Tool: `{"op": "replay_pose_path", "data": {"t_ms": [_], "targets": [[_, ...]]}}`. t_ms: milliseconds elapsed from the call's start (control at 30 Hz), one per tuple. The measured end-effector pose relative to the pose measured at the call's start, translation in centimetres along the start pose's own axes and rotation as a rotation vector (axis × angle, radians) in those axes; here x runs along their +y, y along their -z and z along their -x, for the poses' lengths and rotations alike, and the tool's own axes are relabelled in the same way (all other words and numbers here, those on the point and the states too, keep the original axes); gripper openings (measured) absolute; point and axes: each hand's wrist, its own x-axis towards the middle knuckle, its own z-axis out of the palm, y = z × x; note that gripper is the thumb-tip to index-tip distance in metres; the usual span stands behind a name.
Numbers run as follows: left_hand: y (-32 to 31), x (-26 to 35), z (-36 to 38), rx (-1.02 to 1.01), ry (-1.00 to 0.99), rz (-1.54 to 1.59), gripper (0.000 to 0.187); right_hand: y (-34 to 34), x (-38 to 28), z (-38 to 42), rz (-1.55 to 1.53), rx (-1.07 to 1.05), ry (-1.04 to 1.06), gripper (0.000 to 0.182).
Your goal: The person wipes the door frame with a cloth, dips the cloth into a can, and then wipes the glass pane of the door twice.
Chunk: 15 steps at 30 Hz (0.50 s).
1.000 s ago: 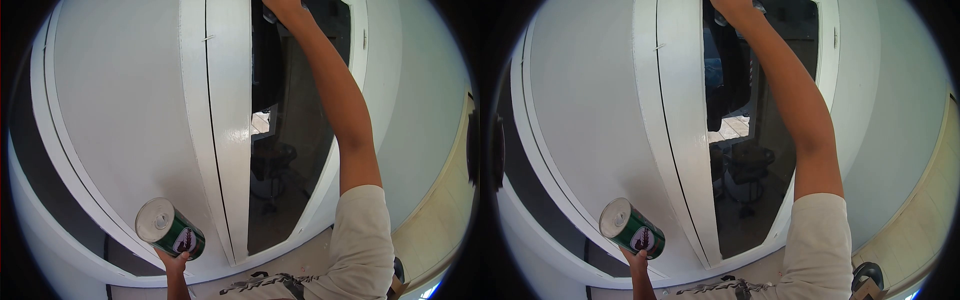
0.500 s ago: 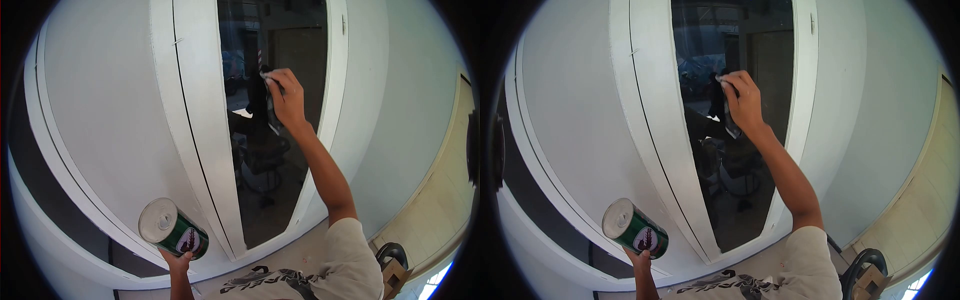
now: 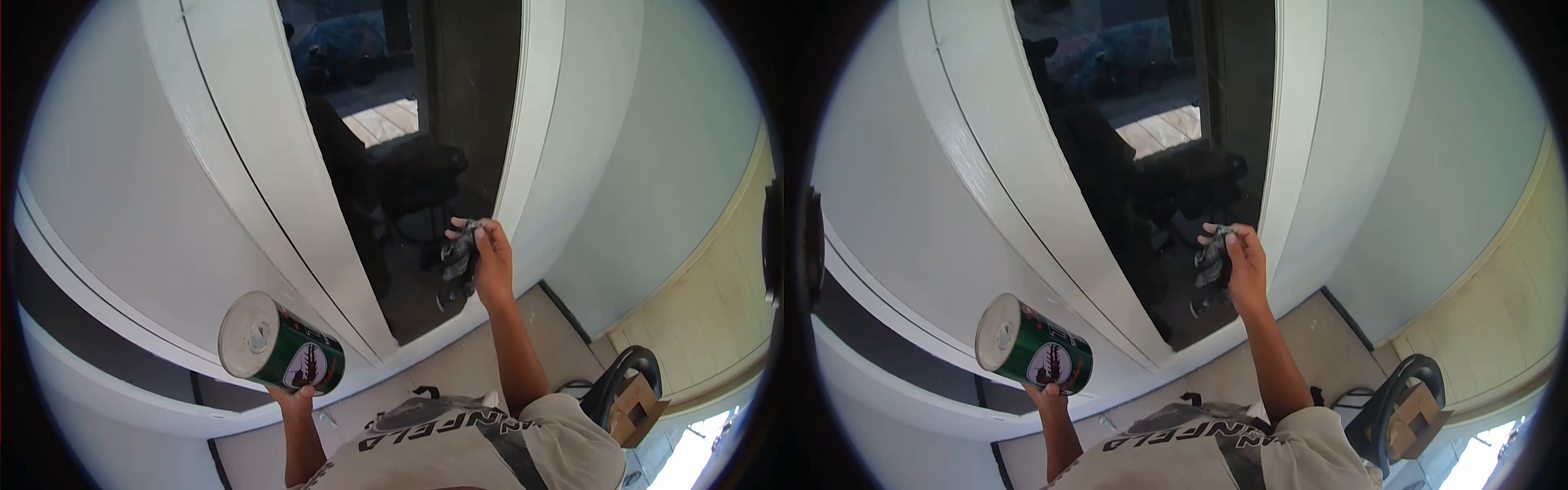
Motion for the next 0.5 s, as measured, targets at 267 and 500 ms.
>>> {"op": "replay_pose_path", "data": {"t_ms": [267,500], "targets": [[0.6,-0.7,0.2,-0.084,0.011,0.123,0.121,2.5,1.2,0.9,-0.493,0.125,-0.272,0.017],[0.2,0.3,0.3,-0.072,0.025,0.031,0.128,4.4,4.9,3.8,0.300,0.075,-0.149,0.015]]}}
